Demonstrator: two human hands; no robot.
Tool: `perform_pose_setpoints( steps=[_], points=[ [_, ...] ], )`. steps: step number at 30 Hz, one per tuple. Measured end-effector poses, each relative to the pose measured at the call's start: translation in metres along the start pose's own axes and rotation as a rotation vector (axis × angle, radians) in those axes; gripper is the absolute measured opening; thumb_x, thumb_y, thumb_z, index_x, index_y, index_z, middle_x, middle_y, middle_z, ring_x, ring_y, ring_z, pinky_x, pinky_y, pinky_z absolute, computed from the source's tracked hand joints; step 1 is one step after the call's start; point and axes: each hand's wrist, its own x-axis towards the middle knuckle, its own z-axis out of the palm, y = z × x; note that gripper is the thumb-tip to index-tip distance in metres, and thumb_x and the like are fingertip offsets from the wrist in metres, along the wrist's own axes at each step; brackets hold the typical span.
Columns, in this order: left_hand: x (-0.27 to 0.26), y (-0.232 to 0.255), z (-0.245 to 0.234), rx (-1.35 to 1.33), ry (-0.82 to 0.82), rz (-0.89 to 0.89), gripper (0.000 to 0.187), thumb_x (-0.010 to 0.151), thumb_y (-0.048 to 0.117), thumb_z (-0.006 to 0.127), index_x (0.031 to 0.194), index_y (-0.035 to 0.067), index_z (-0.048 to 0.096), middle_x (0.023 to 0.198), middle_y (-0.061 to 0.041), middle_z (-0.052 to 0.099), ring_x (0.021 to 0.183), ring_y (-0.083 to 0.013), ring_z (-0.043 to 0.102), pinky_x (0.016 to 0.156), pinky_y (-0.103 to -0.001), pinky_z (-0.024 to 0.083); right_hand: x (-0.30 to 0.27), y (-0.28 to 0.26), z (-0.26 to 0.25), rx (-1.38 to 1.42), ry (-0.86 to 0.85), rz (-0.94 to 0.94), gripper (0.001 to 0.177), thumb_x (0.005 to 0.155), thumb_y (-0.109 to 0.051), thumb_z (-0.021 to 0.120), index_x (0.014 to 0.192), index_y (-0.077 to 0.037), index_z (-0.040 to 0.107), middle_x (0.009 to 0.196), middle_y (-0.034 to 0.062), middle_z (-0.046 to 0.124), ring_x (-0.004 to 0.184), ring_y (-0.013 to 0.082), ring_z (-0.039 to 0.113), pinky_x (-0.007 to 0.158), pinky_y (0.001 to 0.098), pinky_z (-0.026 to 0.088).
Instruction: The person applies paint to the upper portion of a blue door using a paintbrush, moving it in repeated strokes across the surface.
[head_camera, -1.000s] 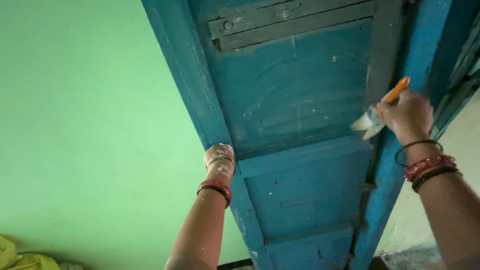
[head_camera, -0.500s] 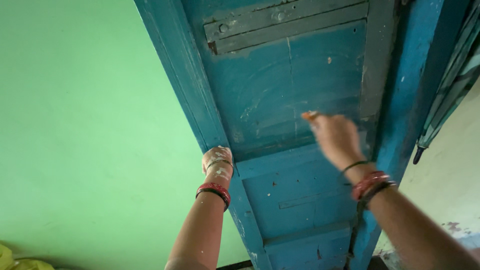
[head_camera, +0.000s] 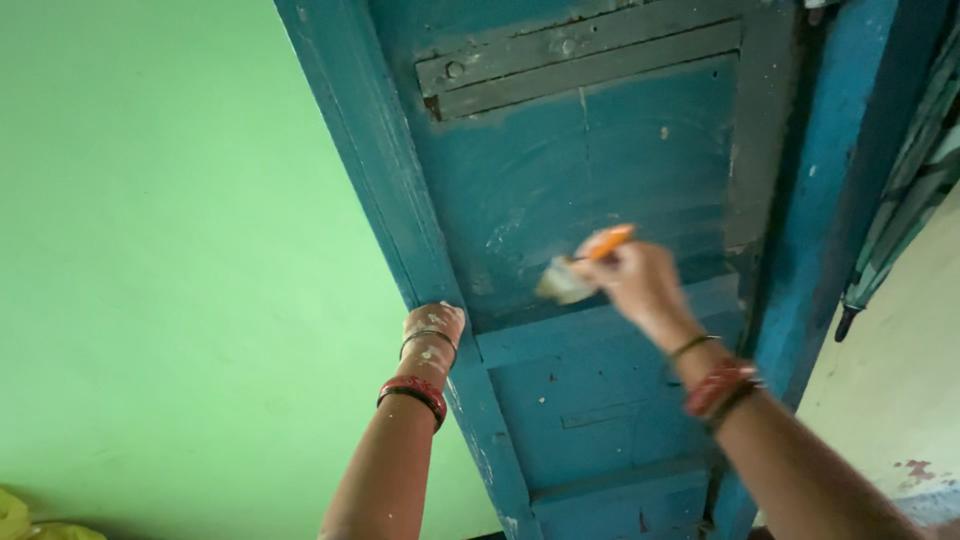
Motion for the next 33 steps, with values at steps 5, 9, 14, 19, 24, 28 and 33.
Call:
perform_pose_setpoints(
  steps=[5, 9, 14, 19, 24, 28, 33],
  points=[
    [0.0, -0.002, 0.003, 0.04, 0.038, 0.039, 0.028, 0.093, 0.007, 0.067, 0.121, 0.01, 0.069, 0.129, -0.009, 0.068, 0.113, -0.0283, 0.069, 0.086, -0.04, 0.061, -0.008, 0.082, -0.057, 0.13, 0.327, 0.241, 0.025, 0.097, -0.031, 0.066, 0.113, -0.013, 0.069, 0.107, 0.0047, 0.074, 0.095, 0.0129, 0.071, 0.077, 0.0304, 0.06],
    [0.001, -0.002, 0.005, 0.04, 0.045, 0.054, 0.028, 0.093, 0.006, 0.066, 0.121, 0.01, 0.068, 0.129, -0.009, 0.067, 0.112, -0.029, 0.069, 0.085, -0.04, 0.061, -0.013, 0.165, -0.079, 0.078, 0.713, 0.114, 0.023, 0.101, -0.026, 0.077, 0.111, -0.005, 0.071, 0.108, 0.0106, 0.075, 0.094, 0.017, 0.072, 0.084, 0.0293, 0.057],
    [0.006, -0.006, 0.01, 0.083, 0.055, 0.123, 0.026, 0.097, 0.007, 0.061, 0.121, 0.01, 0.068, 0.125, -0.011, 0.069, 0.11, -0.0298, 0.07, 0.084, -0.042, 0.061, -0.019, 0.204, -0.058, -0.156, 0.972, 0.066, 0.027, 0.109, -0.032, 0.068, 0.105, -0.006, 0.068, 0.108, 0.0094, 0.07, 0.093, 0.017, 0.069, 0.08, 0.0323, 0.058],
    [0.008, -0.007, 0.016, 0.077, 0.076, 0.133, 0.024, 0.097, 0.008, 0.059, 0.119, 0.008, 0.07, 0.12, -0.013, 0.072, 0.106, -0.0296, 0.072, 0.084, -0.04, 0.062, -0.038, 0.138, 0.018, 0.04, 0.802, -0.018, 0.047, 0.112, -0.052, 0.057, 0.097, -0.007, 0.061, 0.087, 0.0079, 0.057, 0.076, 0.02, 0.056, 0.07, 0.0325, 0.051],
    [0.001, -0.007, 0.011, 0.055, 0.097, 0.134, 0.023, 0.099, 0.01, 0.057, 0.119, 0.009, 0.069, 0.12, -0.012, 0.072, 0.105, -0.0294, 0.072, 0.083, -0.041, 0.061, -0.078, 0.048, 0.105, 0.144, 0.496, -0.217, 0.024, 0.101, -0.03, 0.054, 0.101, -0.006, 0.061, 0.095, 0.0063, 0.061, 0.077, 0.0147, 0.061, 0.056, 0.0282, 0.055],
    [-0.007, -0.005, 0.005, 0.095, 0.087, 0.149, 0.023, 0.098, 0.011, 0.059, 0.119, 0.01, 0.069, 0.121, -0.01, 0.071, 0.107, -0.0281, 0.071, 0.082, -0.04, 0.062, -0.087, 0.009, 0.144, 0.196, 0.231, -0.31, 0.008, 0.098, -0.015, 0.06, 0.093, -0.009, 0.062, 0.088, 0.0023, 0.064, 0.073, 0.0131, 0.063, 0.054, 0.0271, 0.059],
    [-0.005, -0.007, 0.009, 0.052, 0.102, 0.137, 0.023, 0.098, 0.01, 0.06, 0.119, 0.01, 0.069, 0.121, -0.01, 0.071, 0.107, -0.0277, 0.071, 0.082, -0.04, 0.061, -0.089, -0.002, 0.135, 0.103, 0.171, -0.627, 0.013, 0.089, -0.01, 0.07, 0.088, -0.009, 0.057, 0.085, 0.0016, 0.064, 0.076, 0.0124, 0.064, 0.063, 0.0249, 0.058]
  ],
)
